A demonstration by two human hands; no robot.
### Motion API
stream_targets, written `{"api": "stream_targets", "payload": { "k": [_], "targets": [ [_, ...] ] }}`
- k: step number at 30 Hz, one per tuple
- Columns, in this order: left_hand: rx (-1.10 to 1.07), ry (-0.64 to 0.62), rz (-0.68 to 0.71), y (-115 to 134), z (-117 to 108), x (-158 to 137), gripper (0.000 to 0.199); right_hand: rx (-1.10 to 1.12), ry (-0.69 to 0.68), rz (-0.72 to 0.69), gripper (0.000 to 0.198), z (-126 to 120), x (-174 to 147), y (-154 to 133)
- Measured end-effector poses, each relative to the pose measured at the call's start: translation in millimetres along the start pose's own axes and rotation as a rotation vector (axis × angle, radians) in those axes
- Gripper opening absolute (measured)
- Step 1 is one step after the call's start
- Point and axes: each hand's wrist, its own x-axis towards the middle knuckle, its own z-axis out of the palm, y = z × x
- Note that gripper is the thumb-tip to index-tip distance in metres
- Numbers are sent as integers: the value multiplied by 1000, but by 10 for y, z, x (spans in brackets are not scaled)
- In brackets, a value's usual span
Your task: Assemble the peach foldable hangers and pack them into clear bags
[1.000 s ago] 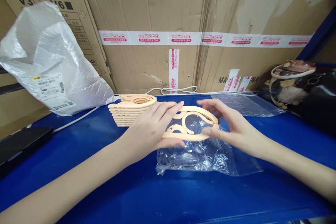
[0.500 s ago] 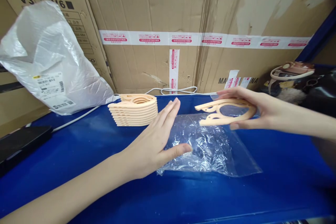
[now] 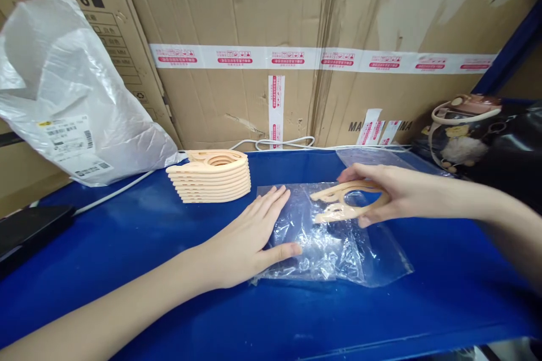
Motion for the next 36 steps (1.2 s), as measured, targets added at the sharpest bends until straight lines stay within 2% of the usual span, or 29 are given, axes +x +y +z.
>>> {"api": "stream_targets", "payload": {
  "k": [1,3,6,9,11,16,20,24,27,32,36],
  "targets": [
    [4,0,1,1,2,5,88,-44,-25,-31,61,71,37,-46],
    [9,-1,4,4,1,12,86,-159,17,-68,68,179,91,-85],
    [14,3,23,16,-9,12,81,-247,73,-81,78,208,106,-6],
    [24,25,81,29,-19,3,78,-195,-39,-65,76,135,87,142],
    [33,38,117,30,-20,-1,75,-146,-62,-58,68,114,98,202],
    [62,60,159,19,-9,9,71,-11,73,-155,56,293,230,146],
    [84,53,159,26,-9,12,71,126,177,-173,60,480,309,73],
    [113,52,168,37,-17,-7,63,162,221,-163,62,560,334,78],
    [182,138,222,47,-26,-12,51,146,224,-166,60,562,335,96],
    [440,280,284,79,-7,7,24,139,202,-137,57,523,318,93],
    [568,341,316,92,59,11,18,149,185,-135,55,507,305,66]
  ]
}}
